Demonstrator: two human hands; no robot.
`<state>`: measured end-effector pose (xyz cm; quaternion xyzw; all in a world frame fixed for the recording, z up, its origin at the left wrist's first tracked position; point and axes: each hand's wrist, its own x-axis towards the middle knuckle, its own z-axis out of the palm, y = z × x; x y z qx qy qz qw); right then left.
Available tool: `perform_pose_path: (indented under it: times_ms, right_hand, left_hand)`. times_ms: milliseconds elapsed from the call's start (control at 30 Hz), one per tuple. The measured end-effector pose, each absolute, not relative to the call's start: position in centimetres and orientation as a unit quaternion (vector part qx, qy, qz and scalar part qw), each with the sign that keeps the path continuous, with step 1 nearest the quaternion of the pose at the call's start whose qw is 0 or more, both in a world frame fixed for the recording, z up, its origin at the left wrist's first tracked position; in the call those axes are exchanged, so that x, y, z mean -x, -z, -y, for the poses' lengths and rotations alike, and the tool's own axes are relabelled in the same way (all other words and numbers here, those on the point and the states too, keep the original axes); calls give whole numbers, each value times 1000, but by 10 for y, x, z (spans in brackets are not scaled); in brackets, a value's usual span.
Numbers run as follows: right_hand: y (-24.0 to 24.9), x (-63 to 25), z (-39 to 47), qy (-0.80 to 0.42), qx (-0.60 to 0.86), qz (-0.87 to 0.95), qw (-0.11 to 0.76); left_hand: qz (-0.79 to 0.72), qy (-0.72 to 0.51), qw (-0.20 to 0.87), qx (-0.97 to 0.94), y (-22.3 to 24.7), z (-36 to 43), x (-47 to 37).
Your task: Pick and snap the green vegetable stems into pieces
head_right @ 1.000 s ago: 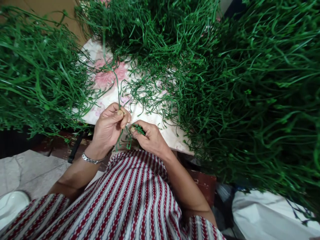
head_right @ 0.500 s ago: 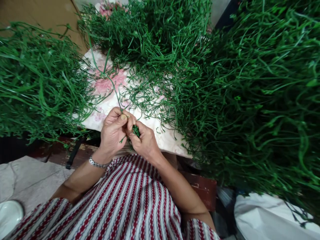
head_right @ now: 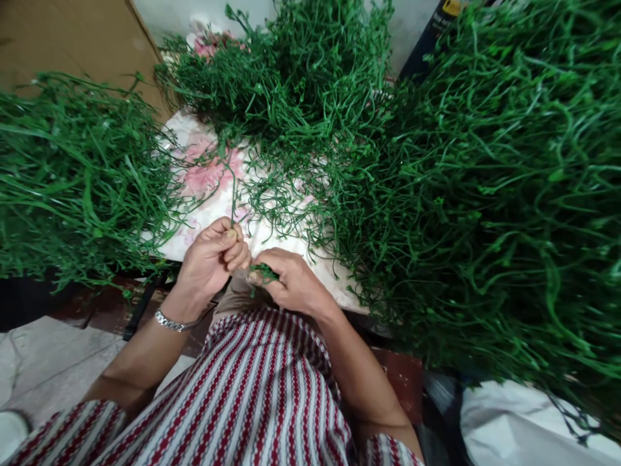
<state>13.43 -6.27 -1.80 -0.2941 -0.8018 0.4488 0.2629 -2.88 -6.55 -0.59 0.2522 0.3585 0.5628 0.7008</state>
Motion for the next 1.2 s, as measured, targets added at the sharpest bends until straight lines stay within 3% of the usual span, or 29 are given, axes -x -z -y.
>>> perform_pose_path:
  times_ms: [333,600,967,1200]
  right_hand:
    - [22,-139,63,-374,380,810,243]
    - [27,-140,60,-338,363,832,247]
    - [20,-146,63,-308,361,837,274]
    - [-46,-226,85,-214,475,760,389]
  left_hand:
    - [-360,-583,625,-374,-10,63,36]
    - [-278,-799,468,-255,-88,49,102]
    - [-278,-697,634,-189,-31,87,49]
    - [-393,-535,700,-264,10,85,26]
